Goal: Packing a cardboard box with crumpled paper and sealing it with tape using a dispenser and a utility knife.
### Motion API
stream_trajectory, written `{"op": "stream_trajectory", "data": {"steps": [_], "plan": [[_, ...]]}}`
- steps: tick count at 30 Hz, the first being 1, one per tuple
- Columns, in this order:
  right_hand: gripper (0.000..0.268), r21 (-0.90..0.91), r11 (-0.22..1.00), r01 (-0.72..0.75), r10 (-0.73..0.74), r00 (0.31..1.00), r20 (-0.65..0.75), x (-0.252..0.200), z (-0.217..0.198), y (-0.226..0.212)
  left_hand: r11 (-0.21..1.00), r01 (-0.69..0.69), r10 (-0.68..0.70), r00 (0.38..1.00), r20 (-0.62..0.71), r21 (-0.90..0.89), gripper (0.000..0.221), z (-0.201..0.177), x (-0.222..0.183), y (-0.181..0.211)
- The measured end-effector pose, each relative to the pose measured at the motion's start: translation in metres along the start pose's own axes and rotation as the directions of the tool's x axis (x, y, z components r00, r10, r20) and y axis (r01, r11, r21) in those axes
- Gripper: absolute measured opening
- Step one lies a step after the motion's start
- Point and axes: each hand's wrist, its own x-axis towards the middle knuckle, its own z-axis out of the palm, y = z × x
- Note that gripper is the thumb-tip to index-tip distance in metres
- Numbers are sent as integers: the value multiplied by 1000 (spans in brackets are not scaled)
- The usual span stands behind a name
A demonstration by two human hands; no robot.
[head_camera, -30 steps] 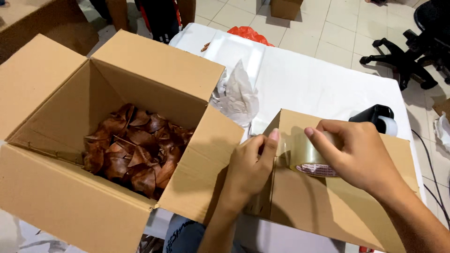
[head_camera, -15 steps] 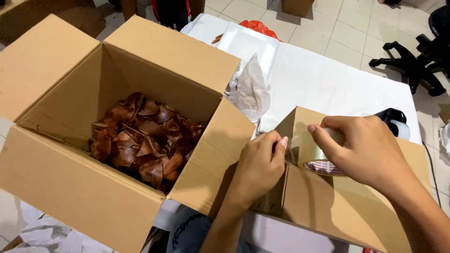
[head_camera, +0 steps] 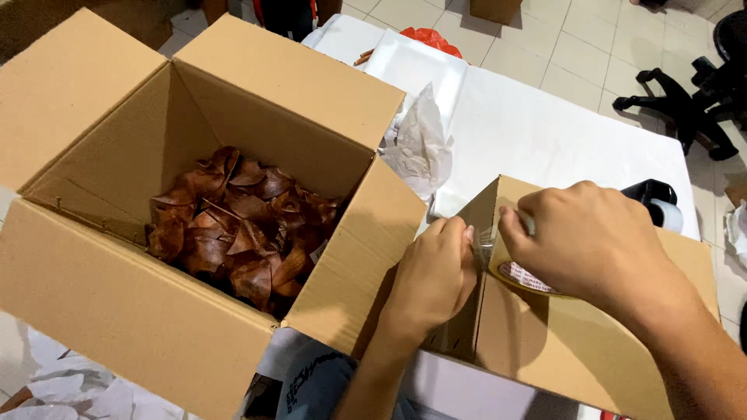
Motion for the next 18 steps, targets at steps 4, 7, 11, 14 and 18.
{"op": "stream_trajectory", "data": {"steps": [4,7,11,14,18], "plan": [[62,-60,998,21,-18,999,45,5,-4,-10,999,43,-45,989,138,21,14,-2,-2,-5],[52,-143,990,18,-11,999,52,11,4,-10,990,112,-116,992,52,88,19,2,0,-12],[57,-188,982,31,-18,997,74,12,5,-5,998,53,-57,995,83,46,24,13,-5,-17],[56,-179,983,35,-25,998,59,11,6,-2,997,64,-70,989,132,45,23,17,-5,-15],[54,-139,990,31,-23,998,63,8,5,-3,992,127,-126,968,215,13,34,16,-6,-11]]}}
